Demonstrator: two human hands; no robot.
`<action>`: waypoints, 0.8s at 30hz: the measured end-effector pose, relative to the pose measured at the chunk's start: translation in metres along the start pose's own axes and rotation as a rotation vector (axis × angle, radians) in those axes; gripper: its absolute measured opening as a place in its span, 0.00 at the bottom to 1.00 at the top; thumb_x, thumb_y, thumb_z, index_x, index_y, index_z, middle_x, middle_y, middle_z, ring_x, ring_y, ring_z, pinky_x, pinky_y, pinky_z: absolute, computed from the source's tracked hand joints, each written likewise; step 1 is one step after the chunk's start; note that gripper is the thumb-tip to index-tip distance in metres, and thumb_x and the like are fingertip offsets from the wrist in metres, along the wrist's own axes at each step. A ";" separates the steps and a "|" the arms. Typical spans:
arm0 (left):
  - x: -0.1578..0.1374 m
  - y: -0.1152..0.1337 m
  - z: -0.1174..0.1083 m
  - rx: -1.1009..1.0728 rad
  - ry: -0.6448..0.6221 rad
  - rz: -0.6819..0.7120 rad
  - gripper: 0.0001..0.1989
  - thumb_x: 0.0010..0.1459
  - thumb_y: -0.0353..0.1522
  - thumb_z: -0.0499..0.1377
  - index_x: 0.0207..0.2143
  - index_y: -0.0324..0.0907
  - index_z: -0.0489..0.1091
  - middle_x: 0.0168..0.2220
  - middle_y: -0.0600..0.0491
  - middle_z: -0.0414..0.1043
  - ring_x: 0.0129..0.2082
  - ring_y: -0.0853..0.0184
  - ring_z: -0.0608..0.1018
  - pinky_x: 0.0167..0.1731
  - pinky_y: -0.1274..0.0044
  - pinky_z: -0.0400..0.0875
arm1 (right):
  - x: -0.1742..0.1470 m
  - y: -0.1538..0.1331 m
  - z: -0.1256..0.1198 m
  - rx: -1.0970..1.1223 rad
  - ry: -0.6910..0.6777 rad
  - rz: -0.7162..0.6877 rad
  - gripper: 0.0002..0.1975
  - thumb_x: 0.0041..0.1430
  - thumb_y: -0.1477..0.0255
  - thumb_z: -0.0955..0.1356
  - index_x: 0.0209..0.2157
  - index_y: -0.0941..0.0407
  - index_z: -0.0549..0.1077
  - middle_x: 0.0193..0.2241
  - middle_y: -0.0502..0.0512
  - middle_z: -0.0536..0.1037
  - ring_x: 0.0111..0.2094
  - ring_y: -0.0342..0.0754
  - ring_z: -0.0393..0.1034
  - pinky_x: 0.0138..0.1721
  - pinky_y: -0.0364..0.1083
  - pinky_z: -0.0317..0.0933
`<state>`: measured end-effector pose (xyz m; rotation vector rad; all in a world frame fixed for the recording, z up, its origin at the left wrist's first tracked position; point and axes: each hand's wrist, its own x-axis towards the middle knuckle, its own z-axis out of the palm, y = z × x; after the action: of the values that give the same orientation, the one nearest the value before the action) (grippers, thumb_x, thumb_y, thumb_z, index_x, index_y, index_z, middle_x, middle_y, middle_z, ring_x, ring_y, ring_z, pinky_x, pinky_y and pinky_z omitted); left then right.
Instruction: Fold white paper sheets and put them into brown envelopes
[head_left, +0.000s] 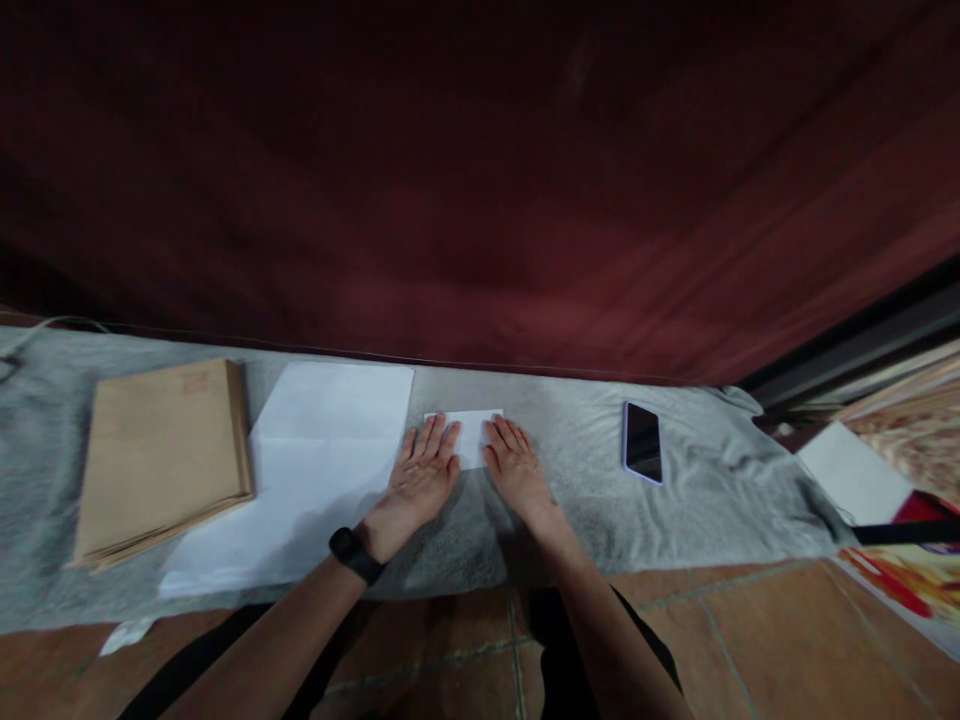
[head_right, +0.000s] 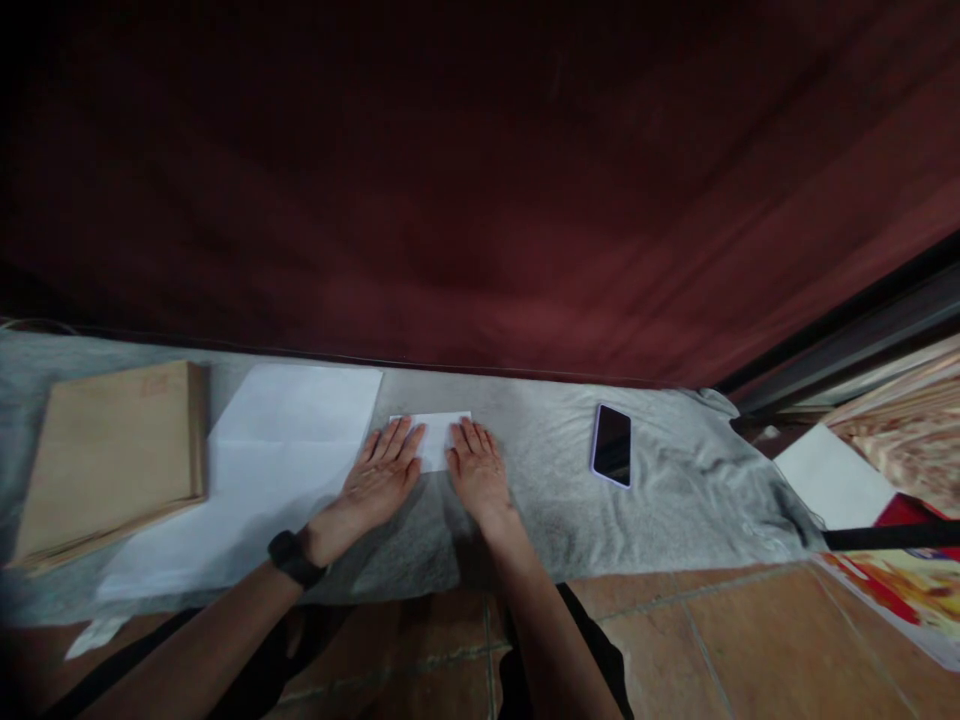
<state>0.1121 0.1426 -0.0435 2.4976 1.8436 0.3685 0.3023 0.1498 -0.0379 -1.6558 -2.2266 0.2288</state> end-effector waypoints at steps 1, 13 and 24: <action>0.000 0.000 0.000 0.004 0.002 -0.010 0.28 0.65 0.34 0.48 0.67 0.39 0.57 0.70 0.43 0.53 0.70 0.56 0.56 0.67 0.60 0.51 | 0.001 0.002 -0.001 -0.002 0.016 0.035 0.24 0.71 0.69 0.60 0.65 0.59 0.64 0.66 0.61 0.64 0.66 0.55 0.56 0.66 0.57 0.51; 0.000 0.000 0.008 0.011 0.033 -0.043 0.29 0.65 0.33 0.47 0.67 0.36 0.57 0.70 0.40 0.52 0.70 0.53 0.54 0.66 0.57 0.52 | 0.009 0.007 0.001 0.157 0.160 0.384 0.14 0.64 0.71 0.63 0.47 0.56 0.76 0.39 0.61 0.79 0.40 0.53 0.75 0.42 0.48 0.67; 0.014 0.012 -0.016 -0.237 0.126 0.031 0.30 0.68 0.40 0.46 0.66 0.32 0.56 0.69 0.37 0.55 0.70 0.54 0.55 0.68 0.59 0.52 | 0.019 0.007 -0.030 0.879 0.405 0.362 0.13 0.63 0.61 0.63 0.37 0.55 0.72 0.29 0.51 0.77 0.29 0.48 0.71 0.27 0.44 0.67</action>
<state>0.1243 0.1506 -0.0235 2.3950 1.6873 0.7152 0.3152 0.1673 -0.0088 -1.3936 -1.2242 0.7568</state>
